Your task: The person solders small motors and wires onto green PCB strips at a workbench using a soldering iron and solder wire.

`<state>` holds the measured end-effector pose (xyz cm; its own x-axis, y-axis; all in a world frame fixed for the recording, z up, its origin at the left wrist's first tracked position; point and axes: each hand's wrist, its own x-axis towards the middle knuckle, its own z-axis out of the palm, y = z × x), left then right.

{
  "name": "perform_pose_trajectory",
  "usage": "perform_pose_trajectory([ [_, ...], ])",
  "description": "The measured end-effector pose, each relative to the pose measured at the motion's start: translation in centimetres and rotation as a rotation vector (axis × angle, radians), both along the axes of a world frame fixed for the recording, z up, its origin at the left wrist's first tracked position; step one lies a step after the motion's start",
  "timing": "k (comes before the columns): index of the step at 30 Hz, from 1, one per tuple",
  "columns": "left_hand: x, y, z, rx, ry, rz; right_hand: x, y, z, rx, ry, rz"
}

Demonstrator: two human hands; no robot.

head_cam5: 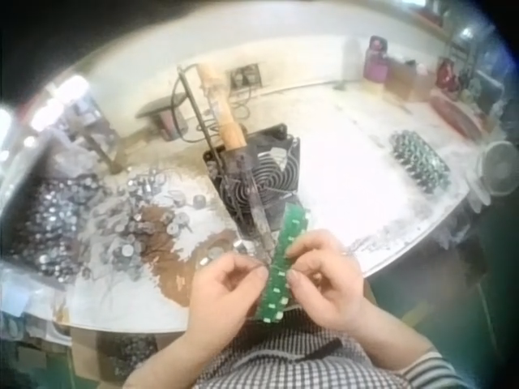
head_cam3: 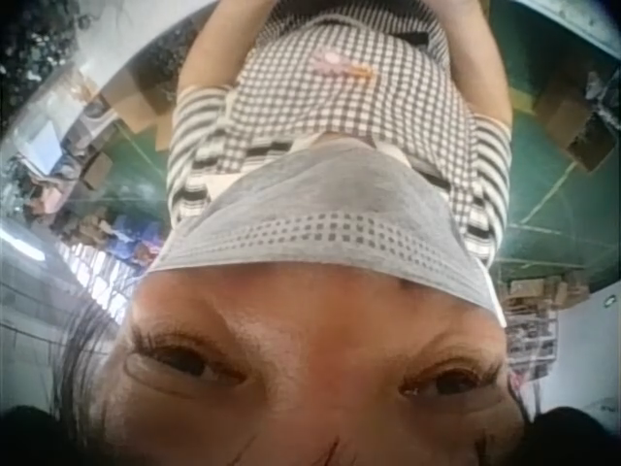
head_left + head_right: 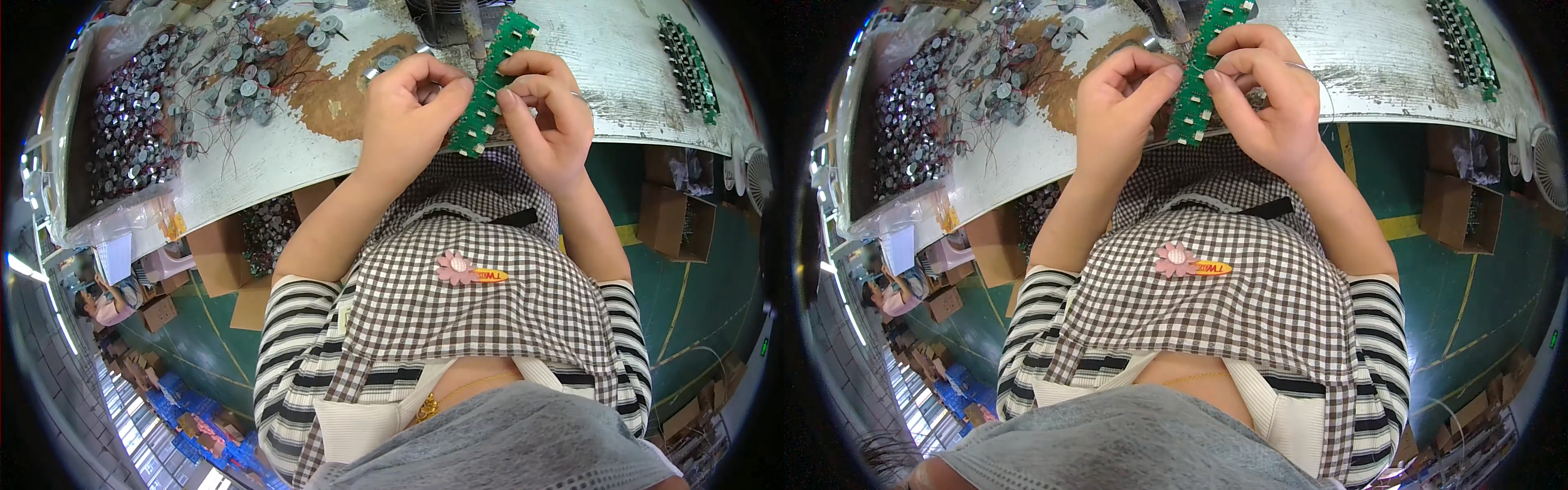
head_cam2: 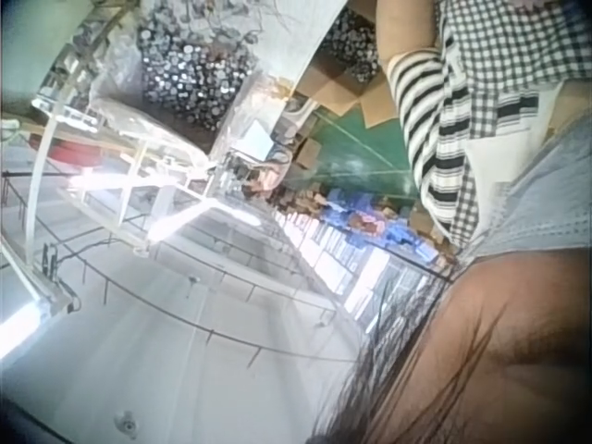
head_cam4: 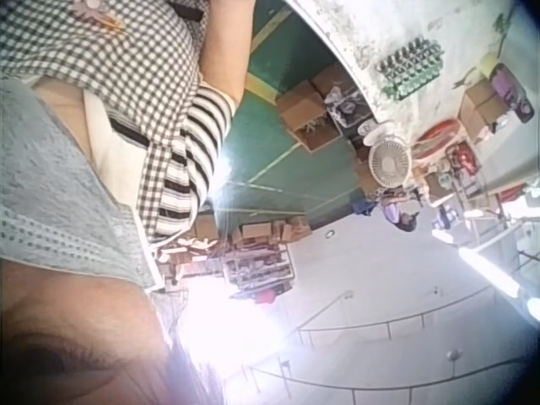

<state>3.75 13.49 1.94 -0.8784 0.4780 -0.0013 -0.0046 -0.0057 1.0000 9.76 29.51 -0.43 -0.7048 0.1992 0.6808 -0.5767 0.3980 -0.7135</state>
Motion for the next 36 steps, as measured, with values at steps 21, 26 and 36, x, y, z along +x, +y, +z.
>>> perform_pose_trajectory([
  [21, 0.3, 0.4, -0.3, 0.069, 0.12, 0.056, 0.4, -0.1, -0.5, -0.013, 0.0, 0.02],
  [26, 0.1, 0.3, -0.1, -0.017, 0.093, 0.031, -0.1, -0.3, -0.4, -0.024, 0.009, 0.004],
  [36, 0.2, 0.9, 0.1, -0.025, 0.128, 0.096, -0.3, -0.1, -0.1, 0.07, 0.012, -0.049],
])
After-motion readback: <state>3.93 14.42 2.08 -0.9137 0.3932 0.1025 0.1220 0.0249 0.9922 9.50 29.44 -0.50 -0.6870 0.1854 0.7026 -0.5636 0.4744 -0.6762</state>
